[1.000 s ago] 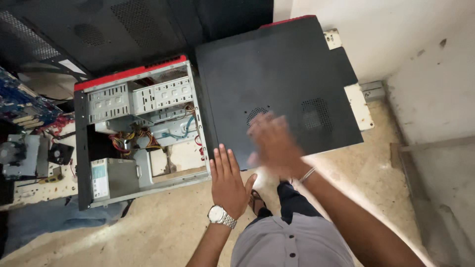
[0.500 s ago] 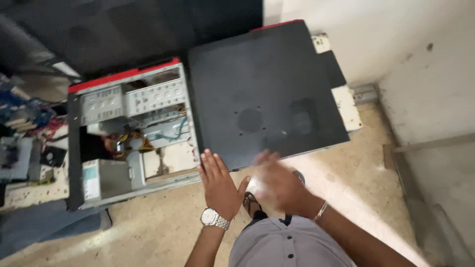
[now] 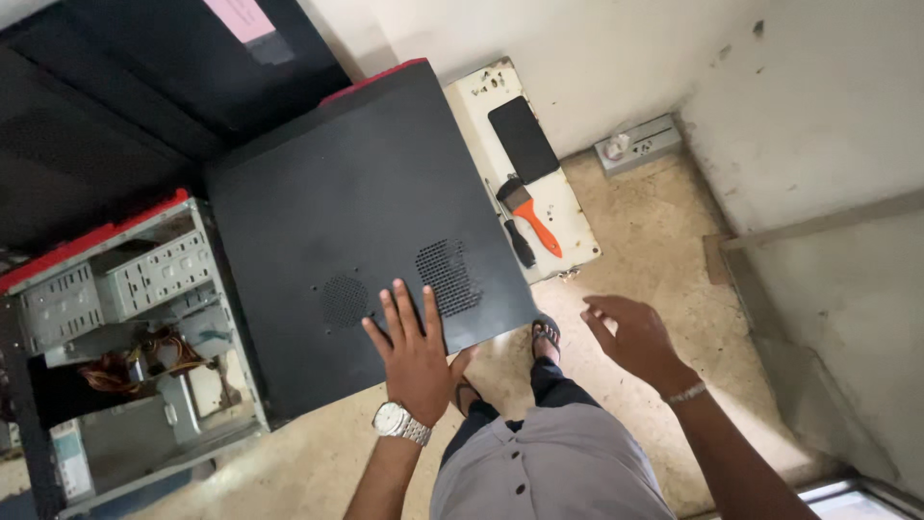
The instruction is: The person places a side panel onto a computer case, secures it by tightening a screw with a screwdriver, and cleans the exterior with a brush.
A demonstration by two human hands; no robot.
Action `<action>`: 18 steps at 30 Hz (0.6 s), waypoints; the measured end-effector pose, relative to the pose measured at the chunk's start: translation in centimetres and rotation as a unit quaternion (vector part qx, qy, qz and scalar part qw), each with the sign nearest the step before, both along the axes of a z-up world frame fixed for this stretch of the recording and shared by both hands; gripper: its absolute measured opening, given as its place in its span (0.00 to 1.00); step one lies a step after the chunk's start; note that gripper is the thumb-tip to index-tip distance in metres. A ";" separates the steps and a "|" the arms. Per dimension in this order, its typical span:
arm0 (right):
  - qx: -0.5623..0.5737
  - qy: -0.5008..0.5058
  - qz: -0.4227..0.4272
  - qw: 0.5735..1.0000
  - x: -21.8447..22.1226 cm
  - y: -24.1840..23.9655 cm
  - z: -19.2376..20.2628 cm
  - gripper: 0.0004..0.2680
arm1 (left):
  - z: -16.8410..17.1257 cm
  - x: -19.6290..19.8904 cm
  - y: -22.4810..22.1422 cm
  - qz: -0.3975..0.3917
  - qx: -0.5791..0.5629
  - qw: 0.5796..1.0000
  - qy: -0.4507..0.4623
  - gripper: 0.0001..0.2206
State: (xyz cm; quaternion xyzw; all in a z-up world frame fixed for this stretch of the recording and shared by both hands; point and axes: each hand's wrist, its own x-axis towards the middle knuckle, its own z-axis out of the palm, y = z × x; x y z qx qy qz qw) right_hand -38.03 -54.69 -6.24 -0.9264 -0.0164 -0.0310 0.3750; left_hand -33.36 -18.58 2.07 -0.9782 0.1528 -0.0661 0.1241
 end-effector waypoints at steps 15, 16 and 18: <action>-0.101 0.068 0.068 0.990 17.8 8.4 -8.4 0.06 | 1.2 -0.8 -0.6 0.044 -0.042 0.997 0.051 0.60; -0.103 0.068 0.074 0.990 17.2 7.3 -8.3 0.06 | 1.2 -0.8 -0.6 0.049 -0.043 0.996 0.052 0.60; 0.029 0.062 0.047 0.997 16.0 5.2 -8.0 0.16 | 1.1 -0.7 -0.6 0.041 -0.023 0.998 0.044 0.61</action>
